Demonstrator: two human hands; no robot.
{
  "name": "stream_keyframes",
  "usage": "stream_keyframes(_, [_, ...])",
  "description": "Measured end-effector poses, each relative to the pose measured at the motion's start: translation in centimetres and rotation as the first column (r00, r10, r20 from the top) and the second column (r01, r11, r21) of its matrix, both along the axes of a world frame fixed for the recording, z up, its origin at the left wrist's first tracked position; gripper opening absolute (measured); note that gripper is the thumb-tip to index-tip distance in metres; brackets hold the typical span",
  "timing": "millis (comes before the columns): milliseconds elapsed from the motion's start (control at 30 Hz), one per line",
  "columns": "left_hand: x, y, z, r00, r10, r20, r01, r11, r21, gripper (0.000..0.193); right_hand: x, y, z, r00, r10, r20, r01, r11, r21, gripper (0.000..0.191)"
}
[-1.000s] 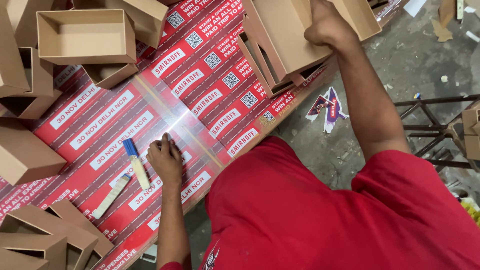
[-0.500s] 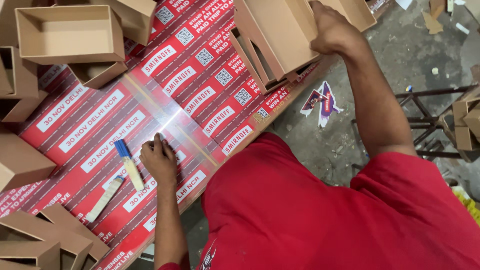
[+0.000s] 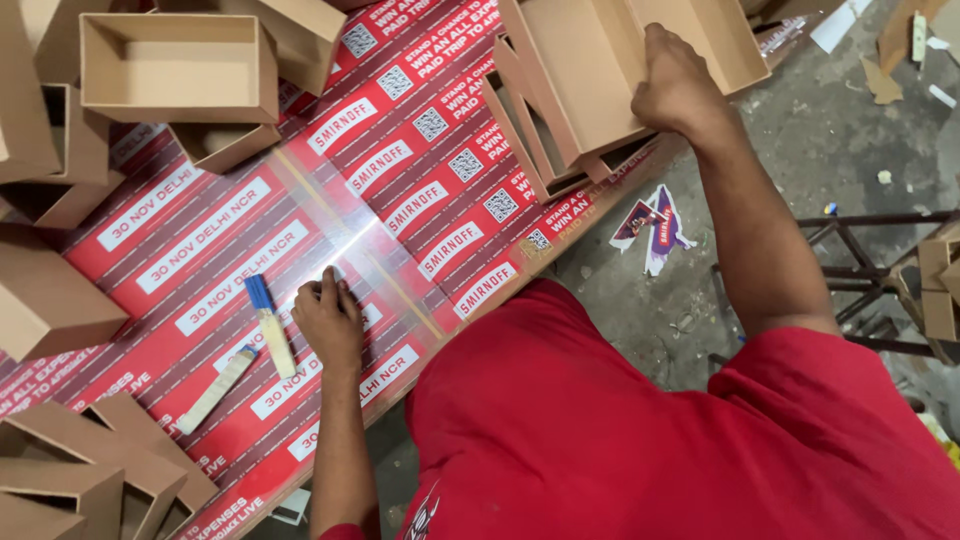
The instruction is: The person assembles small cardboard boxes by folding the flaps and securing them with a blue tool. They repeatedly pick up flat cardboard pieces, fold them into box shapes, and place the finished boxes on a table.
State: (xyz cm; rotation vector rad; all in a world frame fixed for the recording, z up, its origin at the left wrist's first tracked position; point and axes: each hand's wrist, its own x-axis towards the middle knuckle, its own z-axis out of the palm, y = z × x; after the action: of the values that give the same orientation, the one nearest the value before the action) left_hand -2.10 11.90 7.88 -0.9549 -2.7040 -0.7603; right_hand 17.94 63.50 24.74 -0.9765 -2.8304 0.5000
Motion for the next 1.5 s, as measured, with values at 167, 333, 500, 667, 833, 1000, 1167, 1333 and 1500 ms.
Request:
stream_keyframes(167, [-0.1, 0.1, 0.4, 1.000, -0.013, -0.018, 0.013, 1.000, 0.023, 0.031, 0.1, 1.4, -1.4, 0.999, -0.021, 0.044, 0.021, 1.000, 0.001, 0.045])
stream_keyframes(333, [-0.4, 0.1, 0.1, 1.000, 0.009, -0.001, -0.009, 0.999, 0.054, 0.029, -0.1, 2.4, -1.5, 0.999, 0.015, 0.036, -0.013, 0.999, -0.041, 0.055])
stream_keyframes(500, [-2.2, 0.4, 1.1, 0.980, 0.041, 0.195, -0.088, 0.968, 0.236, 0.023, -1.4, -1.1, 2.4, 0.978, -0.056, -0.202, 0.102, 0.970, 0.222, 0.062])
stream_keyframes(667, [-10.7, 3.3, 4.3, 0.982, 0.170, 0.081, -0.188, 0.912, 0.364, 0.012, -3.8, -9.1, 7.2, 0.811, 0.078, -0.580, 0.077, 0.968, 0.237, 0.063])
stream_keyframes(833, [-21.0, 12.0, 7.1, 0.879, 0.085, -0.469, -0.026, 0.991, 0.131, 0.059, -9.9, -18.0, 6.4, 0.756, 0.281, -0.591, -0.236, 0.959, 0.154, 0.047])
stream_keyframes(1000, [-20.6, 16.7, 8.3, 0.996, 0.007, -0.084, -0.021, 0.987, -0.161, 0.013, -13.4, -24.0, 3.6, 0.709, 0.478, -0.518, -0.565, 0.825, -0.013, 0.054])
stream_keyframes(1167, [-6.8, 10.4, 6.5, 0.989, -0.146, 0.012, 0.146, 0.988, 0.057, 0.022, -16.5, -26.8, 0.2, 0.597, 0.645, -0.478, -0.722, 0.692, 0.032, 0.061])
stream_keyframes(1333, [-0.8, -0.3, 4.1, 0.979, 0.203, 0.037, -0.204, 0.979, 0.029, 0.056, -17.7, -31.9, -6.2, 0.541, 0.835, -0.101, -0.840, 0.530, -0.118, 0.089])
stream_keyframes(1500, [-2.1, -5.6, 0.4, 0.778, 0.623, 0.075, -0.606, 0.777, -0.170, 0.059, -18.0, -34.2, -10.7, 0.619, 0.783, 0.056, -0.780, 0.622, -0.075, 0.078])
